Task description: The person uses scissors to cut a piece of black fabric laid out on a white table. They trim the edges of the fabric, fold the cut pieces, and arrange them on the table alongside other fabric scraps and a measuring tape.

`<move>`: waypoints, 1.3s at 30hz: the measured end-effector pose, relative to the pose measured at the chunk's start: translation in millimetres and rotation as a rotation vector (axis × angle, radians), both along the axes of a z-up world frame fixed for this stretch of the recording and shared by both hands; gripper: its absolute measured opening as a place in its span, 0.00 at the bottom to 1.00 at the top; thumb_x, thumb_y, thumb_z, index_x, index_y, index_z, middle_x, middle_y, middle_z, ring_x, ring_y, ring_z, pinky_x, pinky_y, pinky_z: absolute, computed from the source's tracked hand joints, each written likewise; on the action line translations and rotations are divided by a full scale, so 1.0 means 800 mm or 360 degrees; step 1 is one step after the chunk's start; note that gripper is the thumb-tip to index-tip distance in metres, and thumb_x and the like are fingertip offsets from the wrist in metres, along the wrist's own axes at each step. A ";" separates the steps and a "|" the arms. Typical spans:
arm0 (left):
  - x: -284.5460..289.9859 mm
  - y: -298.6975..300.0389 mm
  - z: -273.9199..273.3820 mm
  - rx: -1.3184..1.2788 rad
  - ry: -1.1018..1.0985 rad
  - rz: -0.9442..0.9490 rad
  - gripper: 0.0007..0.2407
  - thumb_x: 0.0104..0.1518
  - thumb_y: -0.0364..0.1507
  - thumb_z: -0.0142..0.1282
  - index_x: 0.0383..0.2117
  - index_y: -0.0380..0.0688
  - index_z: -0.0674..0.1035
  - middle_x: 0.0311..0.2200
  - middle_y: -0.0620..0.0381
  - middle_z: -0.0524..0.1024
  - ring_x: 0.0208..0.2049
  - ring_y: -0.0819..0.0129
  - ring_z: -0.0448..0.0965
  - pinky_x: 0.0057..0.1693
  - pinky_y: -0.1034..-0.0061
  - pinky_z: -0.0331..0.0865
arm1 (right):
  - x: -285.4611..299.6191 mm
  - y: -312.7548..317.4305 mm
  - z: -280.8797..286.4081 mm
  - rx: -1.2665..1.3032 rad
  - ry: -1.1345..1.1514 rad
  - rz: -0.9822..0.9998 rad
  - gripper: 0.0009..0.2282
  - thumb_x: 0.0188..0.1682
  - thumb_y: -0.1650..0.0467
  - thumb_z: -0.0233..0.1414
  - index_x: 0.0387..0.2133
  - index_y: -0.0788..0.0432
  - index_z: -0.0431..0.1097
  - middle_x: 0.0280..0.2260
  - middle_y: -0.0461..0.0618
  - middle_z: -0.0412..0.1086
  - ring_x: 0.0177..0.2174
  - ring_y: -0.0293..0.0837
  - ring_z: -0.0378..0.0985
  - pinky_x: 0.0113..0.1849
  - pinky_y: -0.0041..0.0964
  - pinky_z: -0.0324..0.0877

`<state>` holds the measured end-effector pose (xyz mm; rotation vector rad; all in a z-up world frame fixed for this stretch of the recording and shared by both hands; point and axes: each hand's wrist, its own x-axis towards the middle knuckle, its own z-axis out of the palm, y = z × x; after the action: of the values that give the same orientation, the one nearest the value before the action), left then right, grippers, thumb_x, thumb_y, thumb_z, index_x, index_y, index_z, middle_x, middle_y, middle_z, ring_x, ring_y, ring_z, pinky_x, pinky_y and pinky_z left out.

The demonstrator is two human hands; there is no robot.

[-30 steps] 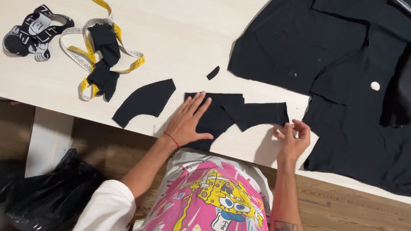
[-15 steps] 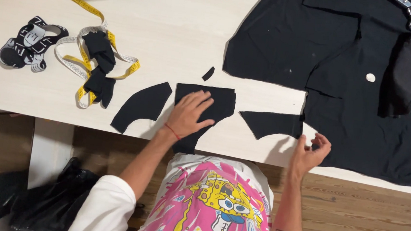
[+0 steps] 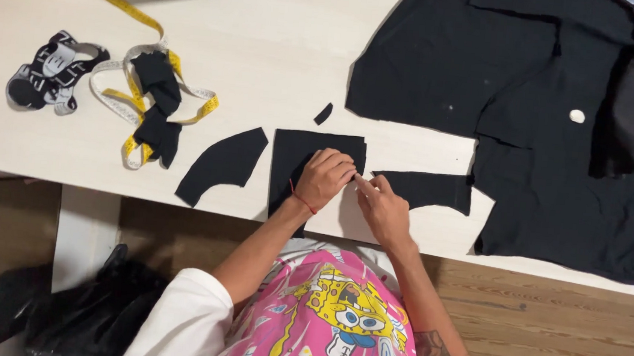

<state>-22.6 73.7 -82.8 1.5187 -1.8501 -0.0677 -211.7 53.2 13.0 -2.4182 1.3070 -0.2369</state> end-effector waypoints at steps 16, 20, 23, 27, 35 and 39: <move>0.007 0.006 0.016 -0.0099 0.0011 -0.0059 0.03 0.65 0.29 0.62 0.33 0.47 0.83 0.41 0.61 0.81 0.46 0.62 0.80 0.53 0.67 0.74 | -0.026 -0.003 -0.054 0.0053 0.0065 0.0017 0.14 0.60 0.64 0.52 0.56 0.36 0.78 0.39 0.43 0.72 0.27 0.55 0.85 0.32 0.50 0.82; 0.012 0.005 0.037 0.0000 0.0386 -0.0059 0.03 0.65 0.28 0.64 0.34 0.46 0.85 0.39 0.61 0.84 0.45 0.62 0.84 0.52 0.68 0.76 | -0.029 -0.005 -0.058 0.0039 0.0040 0.0029 0.13 0.58 0.64 0.53 0.55 0.36 0.79 0.37 0.44 0.71 0.26 0.54 0.85 0.31 0.47 0.82; 0.011 0.008 0.050 -0.0024 0.0460 -0.0075 0.03 0.66 0.28 0.63 0.35 0.45 0.85 0.40 0.59 0.85 0.47 0.62 0.85 0.53 0.68 0.77 | -0.029 -0.005 -0.060 0.0051 0.0021 0.0029 0.13 0.58 0.64 0.54 0.54 0.36 0.79 0.37 0.44 0.71 0.26 0.55 0.85 0.31 0.48 0.82; 0.003 0.012 0.059 -0.0208 0.0332 -0.0133 0.03 0.66 0.28 0.63 0.35 0.43 0.85 0.41 0.56 0.86 0.48 0.61 0.86 0.56 0.67 0.78 | -0.031 -0.005 -0.068 0.0057 0.0018 0.0026 0.13 0.59 0.63 0.53 0.54 0.36 0.79 0.36 0.44 0.72 0.25 0.54 0.85 0.31 0.46 0.82; 0.006 0.015 0.047 -0.0223 0.0061 -0.0205 0.03 0.62 0.27 0.65 0.32 0.44 0.85 0.40 0.57 0.86 0.49 0.63 0.86 0.61 0.64 0.77 | -0.027 -0.006 -0.054 0.0193 -0.0059 -0.0006 0.12 0.57 0.67 0.56 0.51 0.42 0.81 0.35 0.47 0.71 0.27 0.51 0.84 0.33 0.43 0.81; 0.005 0.015 0.029 -0.0226 -0.0070 -0.0185 0.03 0.62 0.28 0.65 0.31 0.46 0.84 0.42 0.58 0.86 0.50 0.63 0.85 0.63 0.61 0.74 | -0.030 -0.010 -0.075 0.0312 -0.0275 -0.0106 0.11 0.53 0.66 0.60 0.49 0.44 0.82 0.34 0.45 0.72 0.28 0.50 0.84 0.32 0.44 0.80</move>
<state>-18.3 85.9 -59.7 1.3253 -1.9343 0.0425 -235.7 45.2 -47.1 -2.1438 1.2715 -0.3129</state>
